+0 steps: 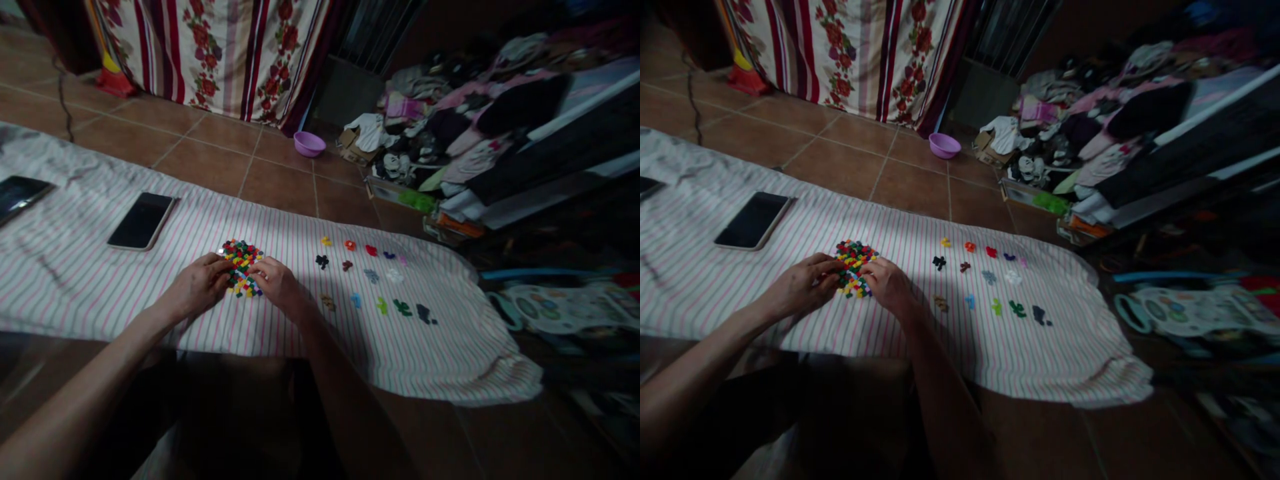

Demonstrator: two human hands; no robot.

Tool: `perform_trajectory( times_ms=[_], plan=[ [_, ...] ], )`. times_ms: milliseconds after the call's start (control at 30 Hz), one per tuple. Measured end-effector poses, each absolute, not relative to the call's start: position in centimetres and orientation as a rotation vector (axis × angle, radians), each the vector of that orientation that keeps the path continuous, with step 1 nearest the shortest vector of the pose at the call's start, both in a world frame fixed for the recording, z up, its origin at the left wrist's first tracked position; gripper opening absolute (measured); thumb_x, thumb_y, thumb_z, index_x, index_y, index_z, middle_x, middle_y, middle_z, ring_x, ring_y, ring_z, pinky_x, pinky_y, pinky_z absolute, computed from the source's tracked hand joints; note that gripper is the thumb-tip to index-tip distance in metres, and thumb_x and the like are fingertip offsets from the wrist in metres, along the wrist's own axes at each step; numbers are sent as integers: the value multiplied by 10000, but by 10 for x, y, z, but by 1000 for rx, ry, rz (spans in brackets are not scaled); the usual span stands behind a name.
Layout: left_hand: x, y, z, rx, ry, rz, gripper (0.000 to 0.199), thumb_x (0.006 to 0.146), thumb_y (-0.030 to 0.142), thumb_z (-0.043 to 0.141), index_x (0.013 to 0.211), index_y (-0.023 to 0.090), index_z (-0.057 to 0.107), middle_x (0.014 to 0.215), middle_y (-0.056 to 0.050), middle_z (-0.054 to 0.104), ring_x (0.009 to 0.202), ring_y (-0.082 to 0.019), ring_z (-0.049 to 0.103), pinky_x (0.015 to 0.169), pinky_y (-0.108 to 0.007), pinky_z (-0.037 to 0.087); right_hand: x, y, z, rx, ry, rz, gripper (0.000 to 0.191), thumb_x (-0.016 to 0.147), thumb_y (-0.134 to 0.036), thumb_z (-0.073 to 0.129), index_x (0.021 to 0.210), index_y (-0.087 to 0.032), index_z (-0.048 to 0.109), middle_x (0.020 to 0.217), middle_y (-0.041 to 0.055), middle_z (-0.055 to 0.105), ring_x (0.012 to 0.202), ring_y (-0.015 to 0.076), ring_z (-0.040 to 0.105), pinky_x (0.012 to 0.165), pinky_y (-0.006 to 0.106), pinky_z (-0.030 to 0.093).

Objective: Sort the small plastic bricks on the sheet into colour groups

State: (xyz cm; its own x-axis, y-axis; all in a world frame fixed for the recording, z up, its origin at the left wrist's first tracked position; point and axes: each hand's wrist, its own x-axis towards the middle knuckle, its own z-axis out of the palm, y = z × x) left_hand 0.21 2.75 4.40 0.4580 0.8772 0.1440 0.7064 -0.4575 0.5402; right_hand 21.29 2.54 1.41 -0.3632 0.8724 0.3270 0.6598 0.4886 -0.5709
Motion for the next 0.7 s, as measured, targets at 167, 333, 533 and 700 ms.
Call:
perform_trajectory(
  times_ms=[167, 333, 533, 700],
  plan=[
    [3, 28, 43, 2337, 1326, 604, 345, 893, 328, 375, 1091, 202, 629, 1052, -76, 617, 947, -186, 614, 859, -338, 516, 212, 23, 16, -1248, -2145, 435, 114, 835, -92, 556, 827, -187, 619, 830, 19, 627, 808, 140, 584, 764, 257, 451],
    [3, 27, 44, 2354, 1329, 606, 325, 899, 313, 370, 1035, 198, 642, 1043, -74, 616, 934, -180, 615, 847, -334, 520, 213, 23, 18, -1231, -2090, 406, 114, 821, -100, 528, 818, -192, 594, 807, 18, 619, 780, 143, 580, 738, 257, 454],
    [2, 25, 41, 2384, 1323, 656, 329, 901, 319, 376, 1048, 193, 642, 1068, -81, 610, 949, -183, 614, 861, -342, 527, 229, 18, 30, -1272, -2008, 377, 201, 806, -95, 456, 848, -191, 628, 819, 27, 616, 729, 134, 566, 697, 250, 456],
    [2, 26, 39, 2401, 1329, 639, 359, 913, 325, 359, 1094, 182, 636, 1085, -91, 610, 980, -197, 610, 884, -365, 527, 251, 10, 36, -1348, -2043, 329, 209, 886, -191, 444, 786, -190, 628, 766, 27, 586, 729, 142, 558, 697, 257, 441]
  ],
)
